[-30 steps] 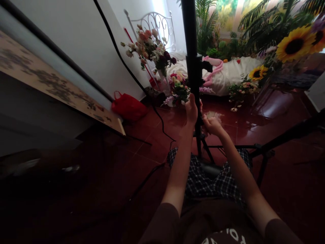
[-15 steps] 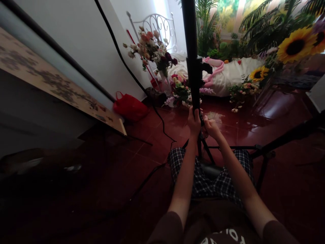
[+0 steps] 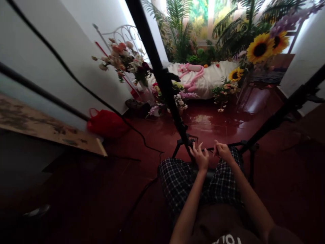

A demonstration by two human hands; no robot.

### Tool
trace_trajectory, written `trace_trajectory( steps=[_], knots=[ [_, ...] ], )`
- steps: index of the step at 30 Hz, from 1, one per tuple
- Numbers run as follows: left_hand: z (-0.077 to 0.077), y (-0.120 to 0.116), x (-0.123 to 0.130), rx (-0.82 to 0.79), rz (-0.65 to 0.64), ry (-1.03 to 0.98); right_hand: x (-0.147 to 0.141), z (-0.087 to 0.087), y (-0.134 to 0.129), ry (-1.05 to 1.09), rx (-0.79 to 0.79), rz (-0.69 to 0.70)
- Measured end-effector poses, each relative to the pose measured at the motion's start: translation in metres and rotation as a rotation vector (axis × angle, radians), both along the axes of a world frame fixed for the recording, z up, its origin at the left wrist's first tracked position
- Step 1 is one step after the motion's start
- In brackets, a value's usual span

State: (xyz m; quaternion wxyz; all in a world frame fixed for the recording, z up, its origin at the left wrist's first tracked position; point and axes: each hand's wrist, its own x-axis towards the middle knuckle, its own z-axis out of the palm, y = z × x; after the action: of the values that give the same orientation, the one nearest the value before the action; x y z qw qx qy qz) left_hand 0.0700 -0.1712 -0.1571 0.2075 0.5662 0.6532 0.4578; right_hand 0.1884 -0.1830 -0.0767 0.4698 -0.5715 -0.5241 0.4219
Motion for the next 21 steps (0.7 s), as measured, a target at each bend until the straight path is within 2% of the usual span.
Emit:
trace_trajectory(
  steps=[2,4,8,11,14,16,19,21],
  knots=[
    [0.010,0.007,0.022,-0.032,0.090,-0.049,0.033,-0.003,-0.020,0.046,-0.023,-0.136],
    [0.022,0.013,0.047,-0.038,0.080,-0.117,0.064,0.000,-0.038,0.066,-0.019,-0.275],
    [0.057,0.020,0.105,-0.034,-0.150,-0.253,0.115,0.016,-0.062,0.032,0.041,-0.481],
    [0.093,0.026,0.152,0.047,-0.409,-0.374,0.146,0.035,-0.067,-0.002,0.131,-0.578],
    [0.131,0.036,0.194,0.168,-0.745,-0.510,0.177,0.067,-0.057,-0.032,0.172,-0.712],
    [0.153,0.043,0.219,0.198,-0.922,-0.576,0.201,0.095,-0.041,-0.045,0.124,-0.854],
    [0.174,0.052,0.249,0.155,-1.015,-0.566,0.239,0.132,-0.008,-0.114,-0.006,-0.951],
    [0.178,0.055,0.263,0.134,-0.995,-0.535,0.259,0.145,0.012,-0.188,-0.122,-0.884]
  ],
)
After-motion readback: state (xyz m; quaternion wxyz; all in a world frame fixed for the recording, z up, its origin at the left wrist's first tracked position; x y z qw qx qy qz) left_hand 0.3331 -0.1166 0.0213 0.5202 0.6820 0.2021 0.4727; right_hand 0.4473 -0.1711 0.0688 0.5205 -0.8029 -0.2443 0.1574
